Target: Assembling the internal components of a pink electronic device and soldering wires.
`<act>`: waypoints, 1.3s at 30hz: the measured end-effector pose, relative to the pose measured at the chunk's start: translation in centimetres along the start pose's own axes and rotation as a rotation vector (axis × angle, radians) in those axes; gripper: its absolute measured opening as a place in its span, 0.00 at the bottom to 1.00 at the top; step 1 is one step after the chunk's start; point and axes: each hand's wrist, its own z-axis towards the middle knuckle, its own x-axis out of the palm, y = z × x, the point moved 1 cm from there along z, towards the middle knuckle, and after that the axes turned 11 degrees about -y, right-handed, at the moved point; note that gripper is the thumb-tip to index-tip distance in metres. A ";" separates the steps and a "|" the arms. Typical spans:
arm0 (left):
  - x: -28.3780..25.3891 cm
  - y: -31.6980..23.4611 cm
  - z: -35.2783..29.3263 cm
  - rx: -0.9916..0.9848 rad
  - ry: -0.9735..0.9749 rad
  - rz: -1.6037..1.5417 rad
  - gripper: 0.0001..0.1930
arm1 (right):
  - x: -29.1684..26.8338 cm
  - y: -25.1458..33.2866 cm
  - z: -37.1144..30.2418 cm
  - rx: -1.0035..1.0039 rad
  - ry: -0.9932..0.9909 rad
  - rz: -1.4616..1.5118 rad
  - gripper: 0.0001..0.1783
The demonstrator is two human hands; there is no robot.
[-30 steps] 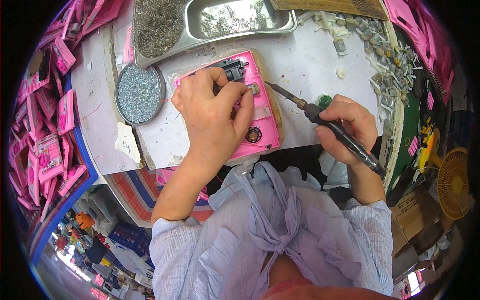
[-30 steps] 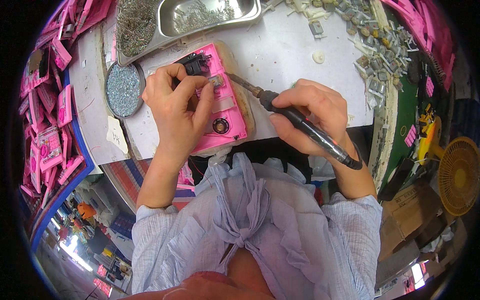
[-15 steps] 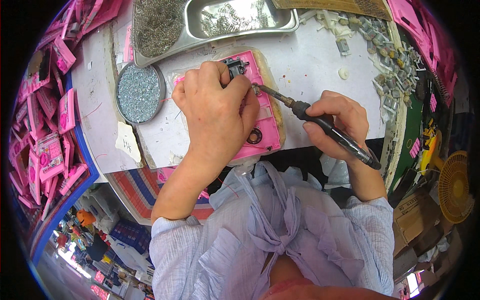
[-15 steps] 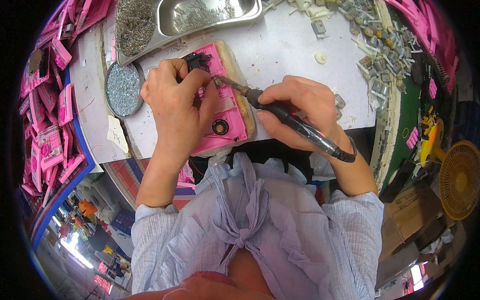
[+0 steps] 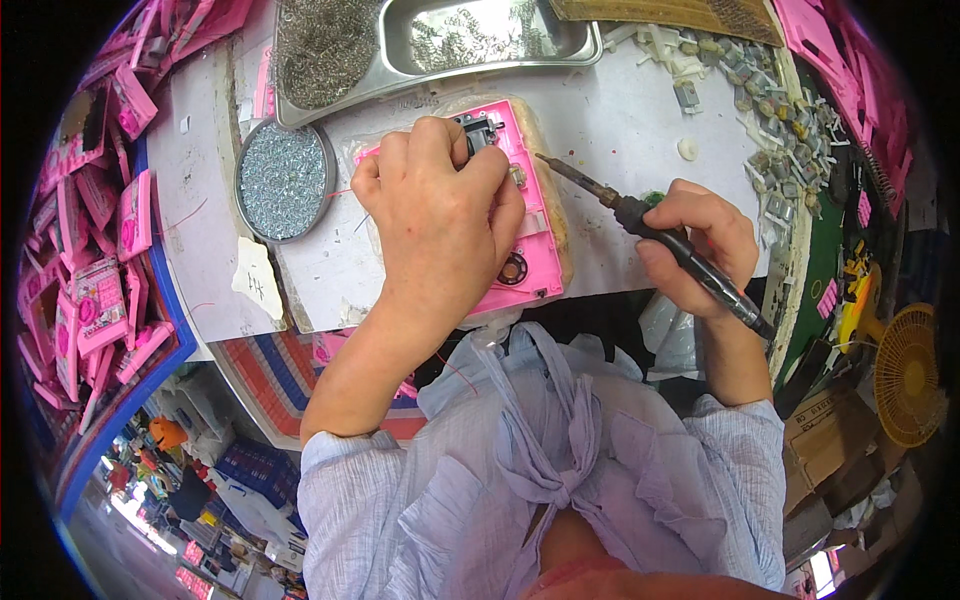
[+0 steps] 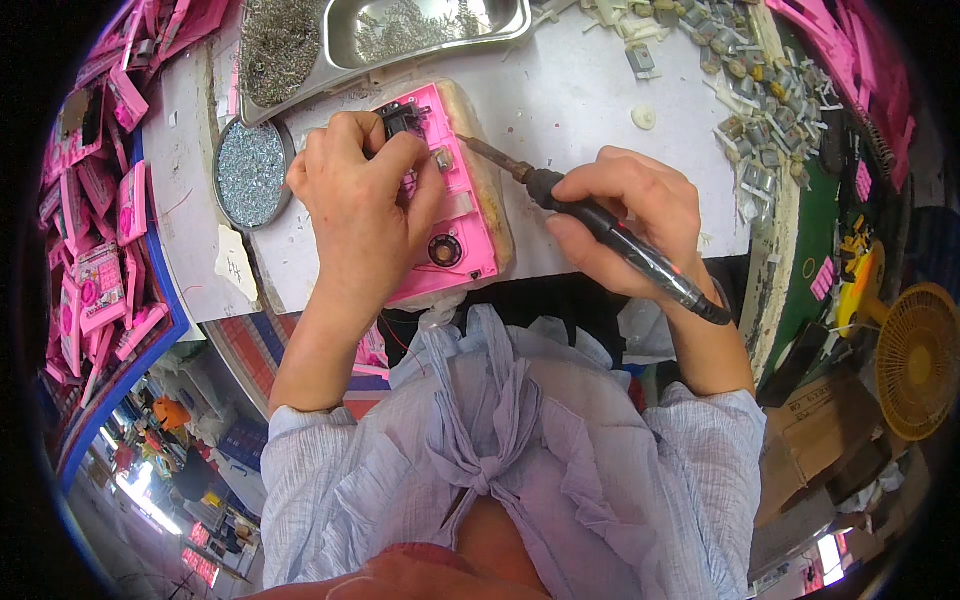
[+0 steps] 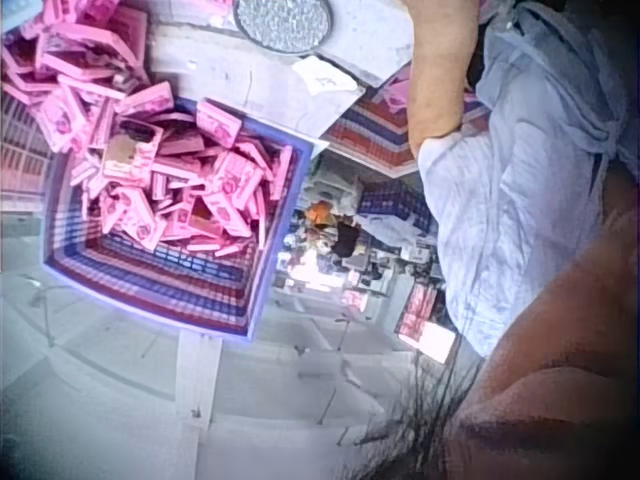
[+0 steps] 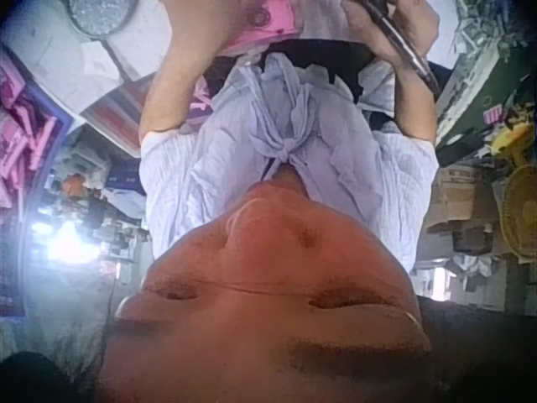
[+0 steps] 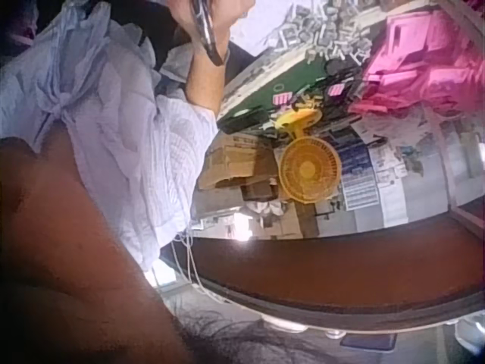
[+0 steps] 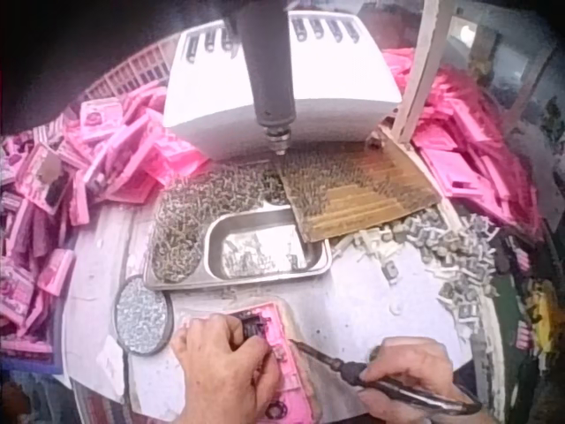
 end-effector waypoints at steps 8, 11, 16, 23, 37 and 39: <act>0.0 -0.1 -0.1 0.005 0.012 0.019 0.06 | 0.1 0.1 0.0 -0.024 0.014 -0.009 0.17; 0.0 -0.1 -0.1 0.016 0.001 0.023 0.07 | 0.1 0.3 0.2 -0.028 0.014 -0.013 0.17; -0.1 -0.2 -0.2 0.023 -0.014 0.021 0.07 | -0.3 0.2 0.2 -0.023 0.002 0.007 0.17; -2.1 1.6 -0.6 0.002 -0.126 -0.139 0.19 | -1.1 0.3 0.3 -0.021 -0.020 0.015 0.17; -6.1 4.9 -1.9 -0.134 -0.117 -0.171 0.05 | 0.6 1.6 1.0 0.112 -0.086 0.071 0.18; -4.5 4.5 -1.6 -0.210 -0.160 -0.378 0.06 | 2.3 2.6 1.1 0.227 -0.144 0.035 0.19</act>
